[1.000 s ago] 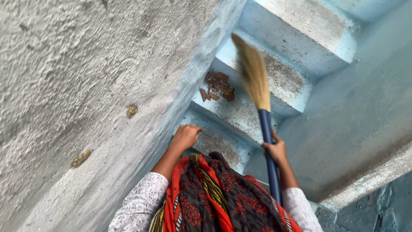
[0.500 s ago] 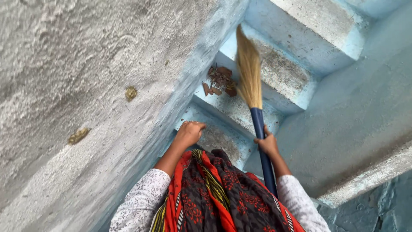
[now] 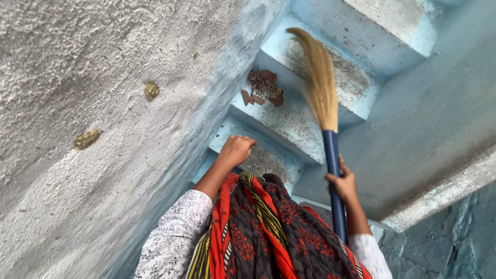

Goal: The person sweeps debris and dry leaves down the stairs using a broom.

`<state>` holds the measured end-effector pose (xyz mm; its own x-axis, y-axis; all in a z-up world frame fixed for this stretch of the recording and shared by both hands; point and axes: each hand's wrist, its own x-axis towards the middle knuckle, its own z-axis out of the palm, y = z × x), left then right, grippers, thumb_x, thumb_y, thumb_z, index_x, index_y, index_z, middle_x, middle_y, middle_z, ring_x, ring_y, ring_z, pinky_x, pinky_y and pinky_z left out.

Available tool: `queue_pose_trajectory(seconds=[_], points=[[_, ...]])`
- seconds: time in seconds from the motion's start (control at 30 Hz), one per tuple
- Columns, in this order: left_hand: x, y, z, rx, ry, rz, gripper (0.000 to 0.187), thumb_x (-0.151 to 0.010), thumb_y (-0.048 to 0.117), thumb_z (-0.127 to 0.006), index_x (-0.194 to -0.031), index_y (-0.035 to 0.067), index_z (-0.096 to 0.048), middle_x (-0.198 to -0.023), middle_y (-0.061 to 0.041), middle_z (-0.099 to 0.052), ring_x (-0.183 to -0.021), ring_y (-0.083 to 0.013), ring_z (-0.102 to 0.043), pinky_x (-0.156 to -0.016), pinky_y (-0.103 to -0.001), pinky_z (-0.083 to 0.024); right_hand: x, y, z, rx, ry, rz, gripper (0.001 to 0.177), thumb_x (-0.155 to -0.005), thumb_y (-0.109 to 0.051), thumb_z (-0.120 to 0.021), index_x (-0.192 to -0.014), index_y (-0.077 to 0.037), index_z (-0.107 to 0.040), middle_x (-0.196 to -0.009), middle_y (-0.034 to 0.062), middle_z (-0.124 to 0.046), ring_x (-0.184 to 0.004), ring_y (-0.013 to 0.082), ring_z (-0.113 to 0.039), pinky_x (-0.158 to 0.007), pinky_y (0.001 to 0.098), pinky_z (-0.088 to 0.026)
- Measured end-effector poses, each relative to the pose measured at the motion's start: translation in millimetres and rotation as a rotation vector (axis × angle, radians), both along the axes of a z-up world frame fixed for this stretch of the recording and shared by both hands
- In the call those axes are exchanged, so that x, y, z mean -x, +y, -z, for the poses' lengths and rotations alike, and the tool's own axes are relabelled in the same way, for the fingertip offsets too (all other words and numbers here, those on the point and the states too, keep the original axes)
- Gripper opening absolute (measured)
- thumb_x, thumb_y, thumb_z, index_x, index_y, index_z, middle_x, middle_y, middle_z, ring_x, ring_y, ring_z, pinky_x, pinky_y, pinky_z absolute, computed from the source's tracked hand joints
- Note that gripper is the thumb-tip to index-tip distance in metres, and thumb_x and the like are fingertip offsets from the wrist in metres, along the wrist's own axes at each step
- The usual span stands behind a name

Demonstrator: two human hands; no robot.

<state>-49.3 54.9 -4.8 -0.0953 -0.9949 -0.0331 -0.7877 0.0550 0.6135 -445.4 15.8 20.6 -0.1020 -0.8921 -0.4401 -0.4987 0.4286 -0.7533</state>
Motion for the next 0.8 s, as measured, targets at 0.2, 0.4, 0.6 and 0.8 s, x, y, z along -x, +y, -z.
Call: queue_pose_trajectory(seconds=[0.2, 0.4, 0.6, 0.8], points=[[3.6, 7.4, -2.6, -0.058, -0.020, 0.022, 0.033, -0.087, 0.004, -0.058, -0.113, 0.014, -0.076, -0.106, -0.014, -0.076, -0.100, -0.0309, -0.071, -0.102, -0.049, -0.045, -24.7, -30.4, 26.8, -0.101, 0.110, -0.017, 0.096, -0.073, -0.003, -0.073, -0.161, -0.013, -0.036, -0.080, 0.0196, -0.071, -0.051, 0.0239, -0.066, -0.045, 0.0379, -0.054], [5.5, 4.8, 10.5, -0.125, -0.058, 0.033, 0.034, -0.087, 0.004, -0.058, -0.114, 0.015, -0.076, -0.105, -0.013, -0.076, -0.098, -0.0280, -0.072, -0.107, -0.051, -0.041, -40.5, 6.4, 41.0, -0.145, 0.211, -0.140, 0.101, -0.072, -0.008, -0.077, -0.162, -0.019, -0.033, -0.083, 0.0206, -0.074, -0.052, 0.0224, -0.067, -0.052, 0.0378, -0.055], [13.6, -13.7, 17.7, 0.026, -0.053, 0.128, 0.031, -0.084, 0.006, -0.061, -0.111, 0.013, -0.076, -0.104, -0.012, -0.077, -0.098, -0.0265, -0.071, -0.102, -0.048, -0.037, -3.0, 63.8, 23.6, -0.099, 0.123, -0.139, 0.097, -0.068, -0.009, -0.080, -0.157, -0.022, -0.041, -0.091, 0.0184, -0.076, -0.057, 0.0193, -0.068, -0.059, 0.0374, -0.057], [20.5, -37.3, 13.2, 0.059, -0.051, 0.227, 0.027, -0.085, 0.007, -0.061, -0.105, 0.013, -0.077, -0.100, -0.011, -0.077, -0.098, -0.0274, -0.070, -0.104, -0.050, -0.037, 4.0, 107.0, -17.2, 0.113, 0.352, -0.001, 0.103, -0.066, -0.013, -0.081, -0.158, -0.031, -0.040, -0.099, 0.0262, -0.076, -0.072, 0.0267, -0.073, -0.069, 0.0394, -0.057]])
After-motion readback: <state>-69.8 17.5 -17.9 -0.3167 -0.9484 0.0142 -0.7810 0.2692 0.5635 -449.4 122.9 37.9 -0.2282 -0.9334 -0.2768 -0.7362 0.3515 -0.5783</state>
